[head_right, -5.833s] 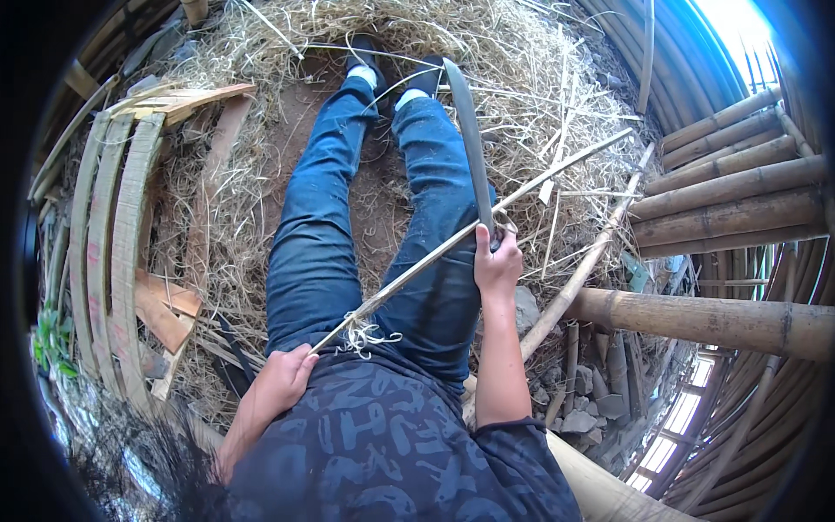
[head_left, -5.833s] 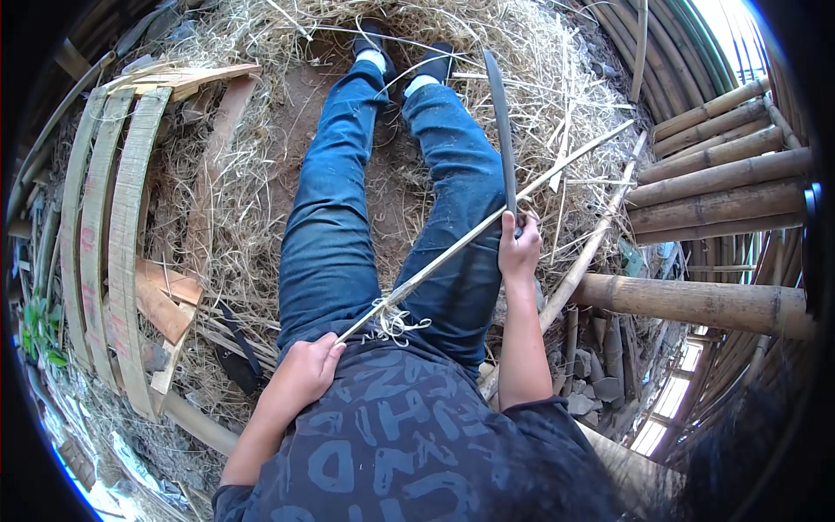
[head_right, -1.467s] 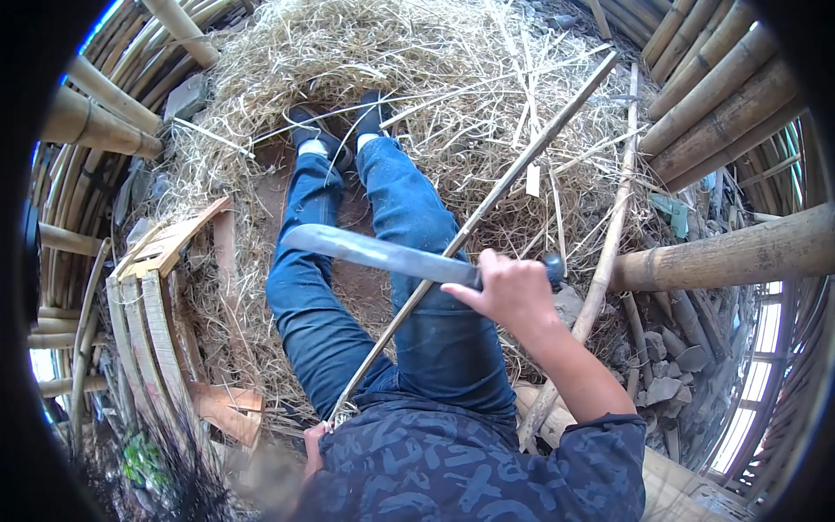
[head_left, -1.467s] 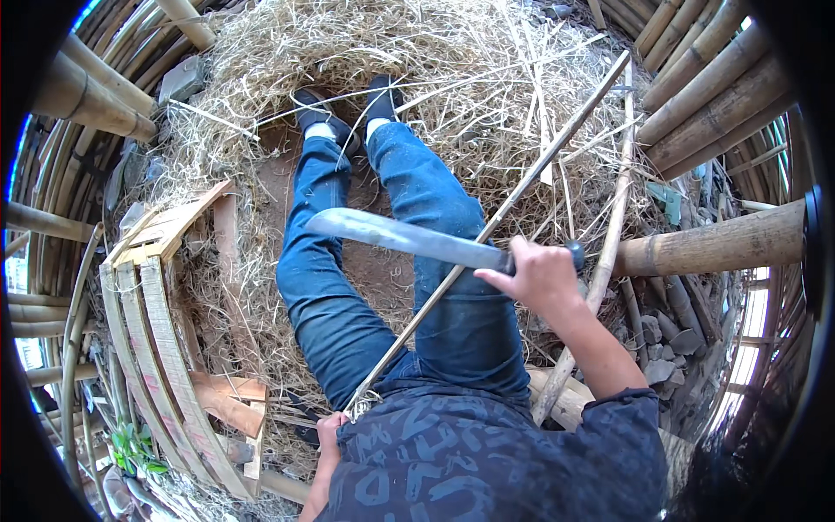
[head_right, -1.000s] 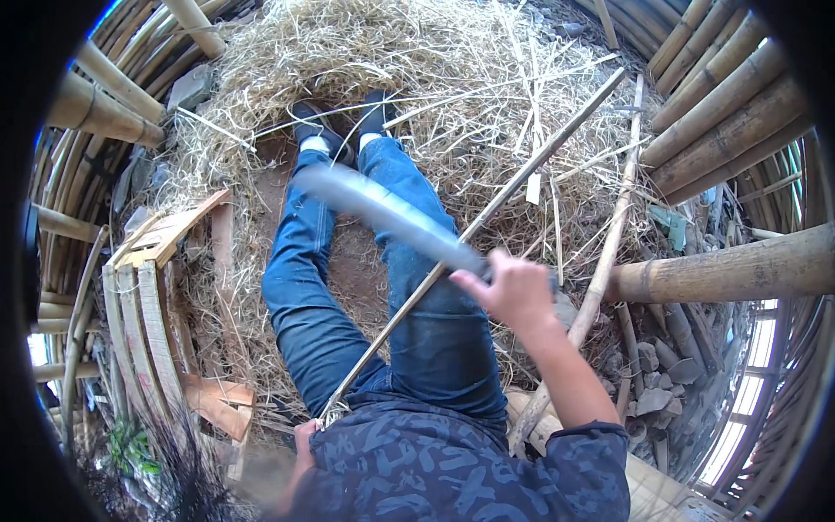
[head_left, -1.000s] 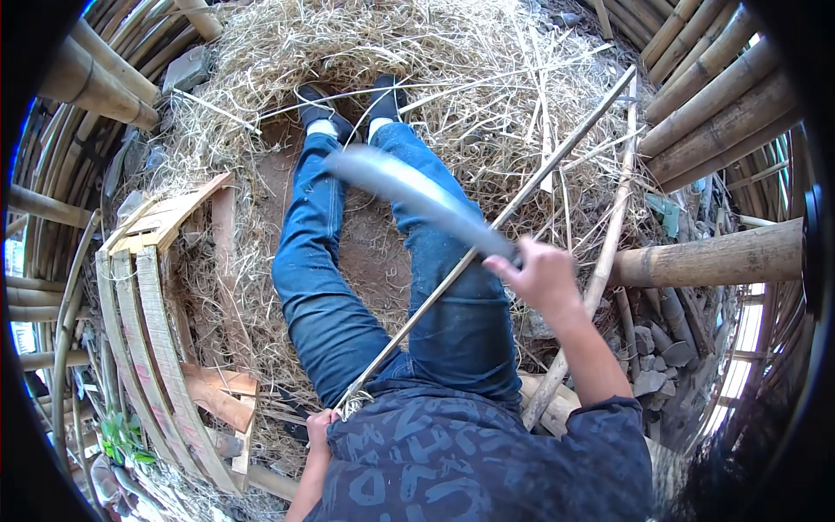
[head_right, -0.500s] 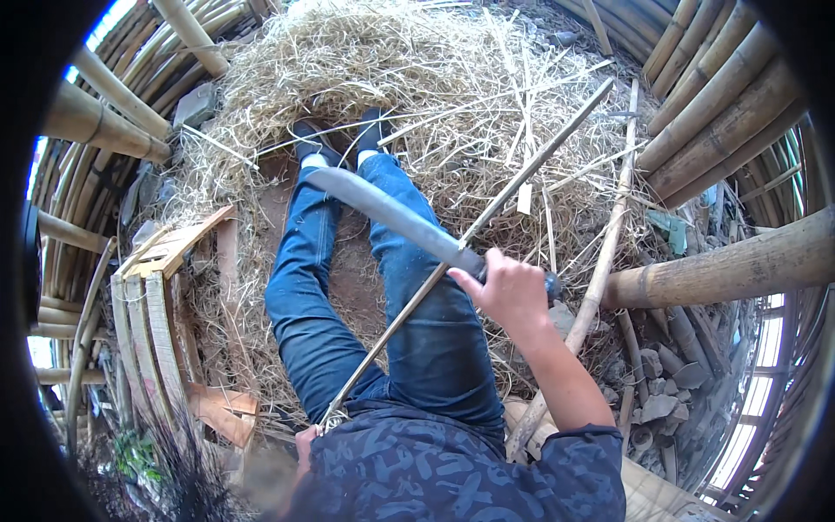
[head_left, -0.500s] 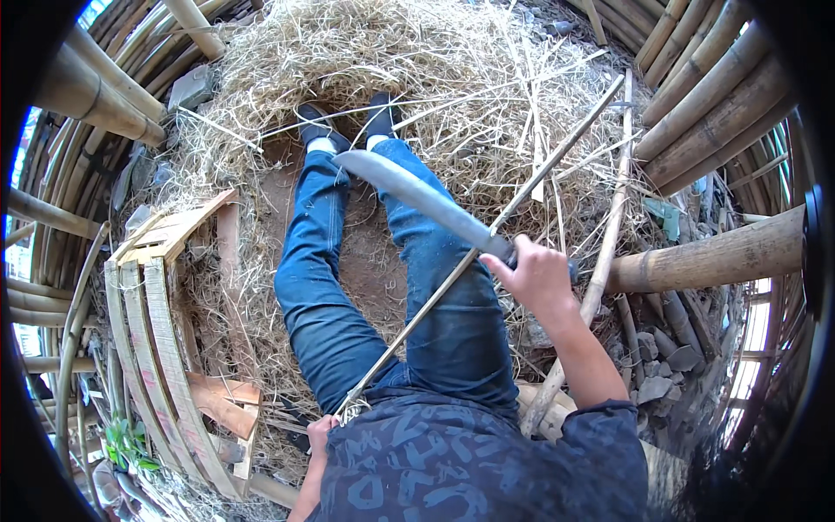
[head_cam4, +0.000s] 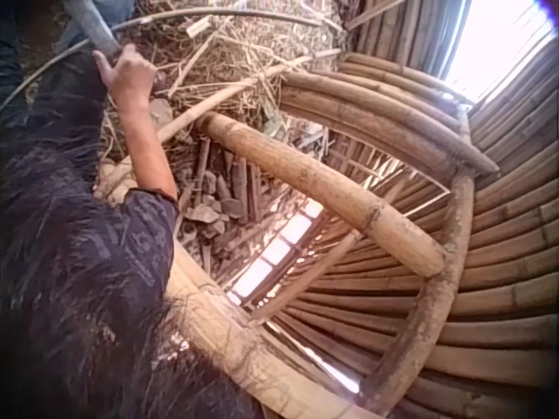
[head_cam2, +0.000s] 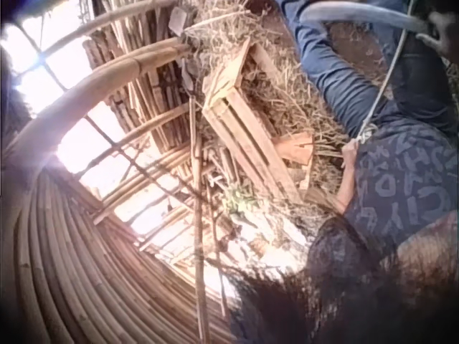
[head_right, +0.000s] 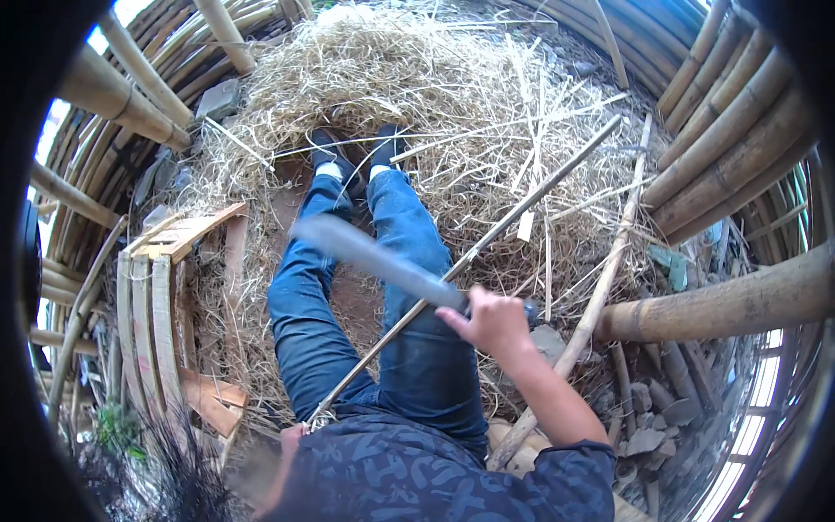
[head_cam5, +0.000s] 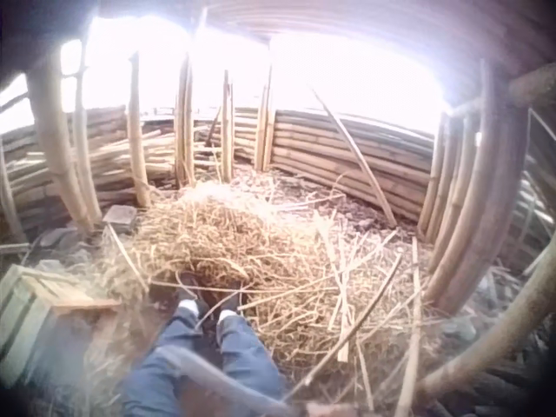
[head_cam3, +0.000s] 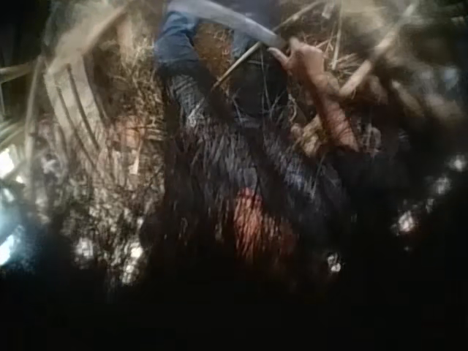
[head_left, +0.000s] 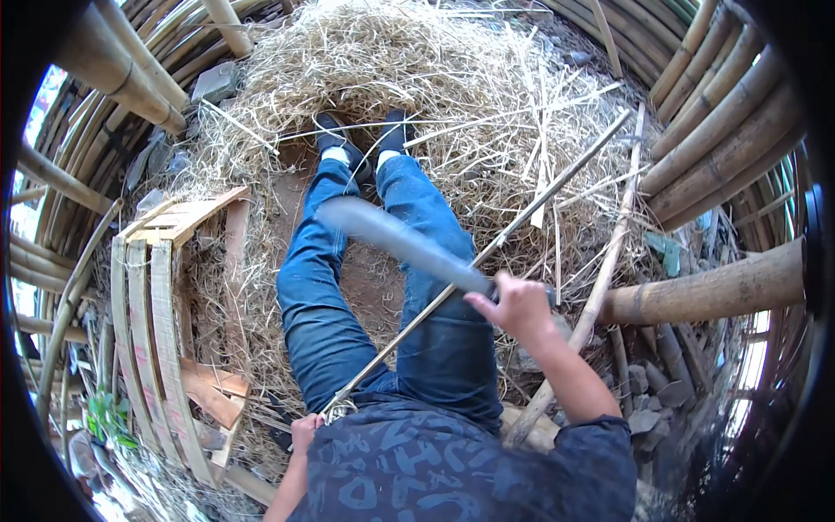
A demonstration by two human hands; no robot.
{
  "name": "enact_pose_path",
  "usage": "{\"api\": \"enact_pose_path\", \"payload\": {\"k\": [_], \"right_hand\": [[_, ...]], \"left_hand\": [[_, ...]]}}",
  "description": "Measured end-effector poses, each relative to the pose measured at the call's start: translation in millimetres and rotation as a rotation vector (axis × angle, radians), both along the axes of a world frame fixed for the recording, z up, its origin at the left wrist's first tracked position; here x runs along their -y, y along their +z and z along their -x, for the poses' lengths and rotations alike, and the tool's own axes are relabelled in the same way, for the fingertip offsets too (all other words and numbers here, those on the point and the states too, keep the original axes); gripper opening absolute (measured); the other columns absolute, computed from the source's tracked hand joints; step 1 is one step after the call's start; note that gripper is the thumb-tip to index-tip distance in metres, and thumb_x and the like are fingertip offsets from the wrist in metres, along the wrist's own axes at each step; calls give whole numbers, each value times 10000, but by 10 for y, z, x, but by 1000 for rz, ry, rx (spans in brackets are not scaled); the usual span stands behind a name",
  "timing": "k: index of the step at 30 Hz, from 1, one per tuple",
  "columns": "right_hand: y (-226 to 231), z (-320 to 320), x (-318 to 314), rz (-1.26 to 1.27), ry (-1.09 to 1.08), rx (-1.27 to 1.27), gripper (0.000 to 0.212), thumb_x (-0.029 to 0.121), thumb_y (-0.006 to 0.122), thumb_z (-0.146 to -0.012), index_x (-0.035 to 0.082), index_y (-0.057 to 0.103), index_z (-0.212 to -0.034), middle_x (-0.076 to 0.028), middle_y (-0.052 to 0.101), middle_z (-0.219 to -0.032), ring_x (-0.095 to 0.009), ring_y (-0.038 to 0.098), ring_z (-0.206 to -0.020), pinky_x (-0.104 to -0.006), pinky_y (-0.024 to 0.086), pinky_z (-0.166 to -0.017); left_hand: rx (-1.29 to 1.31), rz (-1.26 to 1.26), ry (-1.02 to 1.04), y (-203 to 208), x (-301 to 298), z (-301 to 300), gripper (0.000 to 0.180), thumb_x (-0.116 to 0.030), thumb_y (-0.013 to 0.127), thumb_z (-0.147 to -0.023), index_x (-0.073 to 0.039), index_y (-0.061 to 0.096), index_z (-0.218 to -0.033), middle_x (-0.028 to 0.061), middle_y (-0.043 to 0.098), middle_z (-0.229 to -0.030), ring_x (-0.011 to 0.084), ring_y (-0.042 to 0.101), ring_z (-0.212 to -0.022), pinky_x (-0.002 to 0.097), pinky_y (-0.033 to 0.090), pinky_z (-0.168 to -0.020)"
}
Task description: The person holds a bamboo stick and shaves it along its length using a machete.
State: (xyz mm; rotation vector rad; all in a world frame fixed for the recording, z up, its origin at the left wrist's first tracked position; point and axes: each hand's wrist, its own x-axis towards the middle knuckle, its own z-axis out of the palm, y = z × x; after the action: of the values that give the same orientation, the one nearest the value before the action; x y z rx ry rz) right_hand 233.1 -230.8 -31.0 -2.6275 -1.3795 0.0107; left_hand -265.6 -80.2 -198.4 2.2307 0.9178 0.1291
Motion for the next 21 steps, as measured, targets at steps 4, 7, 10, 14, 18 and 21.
{"api": "enact_pose_path", "payload": {"k": [4, 7, 10, 14, 18, 21], "right_hand": [[46, -293, 34, 0, 37, 104, 642, 706, 588, -744, 81, 510, -624, -97, 550, -514, -258, 590, -465, -377, 477, -469], [62, -879, 287, -122, -366, 84, 621, 642, 551, -824, 36, 579, -691, -134, 588, -561, -285, 615, -529, -411, 478, -510], [127, -1148, 494, -321, -691, -146, 584, 532, 553, -878, -41, 632, -798, -196, 610, -615, -336, 651, -640, -438, 481, -593], [-76, -866, 434, -276, -568, -184, 511, 495, 611, -843, -14, 652, -821, -182, 627, -629, -315, 662, -639, -411, 499, -593], [-171, -268, -37, -173, -305, -286, 306, 310, 659, -756, 34, 661, -888, -185, 655, -685, -339, 670, -670, -431, 532, -653], [-49, 40, -272, -69, -205, -300, 242, 237, 692, -670, 64, 656, -836, -183, 658, -717, -364, 656, -711, -439, 528, -665]], "left_hand": [[24, -3, 46, -21, 18, -34, 361, -273, 625, -845, -59, 471, -599, 157, 479, -539, 346, 527, -501, 418, 379, -467], [58, 26, 29, -129, 41, 48, 394, -322, 612, -864, -66, 478, -596, 160, 473, -532, 359, 517, -491, 427, 383, -463], [23, -24, 4, -198, -4, 86, 410, -351, 574, -889, -74, 499, -595, 152, 491, -532, 358, 531, -490, 432, 408, -461], [-41, -80, 5, 69, -17, -69, 403, -337, 545, -908, -68, 518, -609, 162, 533, -553, 364, 563, -515, 437, 426, -470], [-40, -79, 26, 4, -3, 5, 345, -277, 577, -880, -51, 517, -626, 161, 534, -557, 364, 567, -528, 434, 433, -479], [-34, -111, 18, 66, -26, -99, 316, -250, 574, -872, -59, 519, -626, 156, 539, -562, 358, 571, -533, 429, 440, -485]]}}
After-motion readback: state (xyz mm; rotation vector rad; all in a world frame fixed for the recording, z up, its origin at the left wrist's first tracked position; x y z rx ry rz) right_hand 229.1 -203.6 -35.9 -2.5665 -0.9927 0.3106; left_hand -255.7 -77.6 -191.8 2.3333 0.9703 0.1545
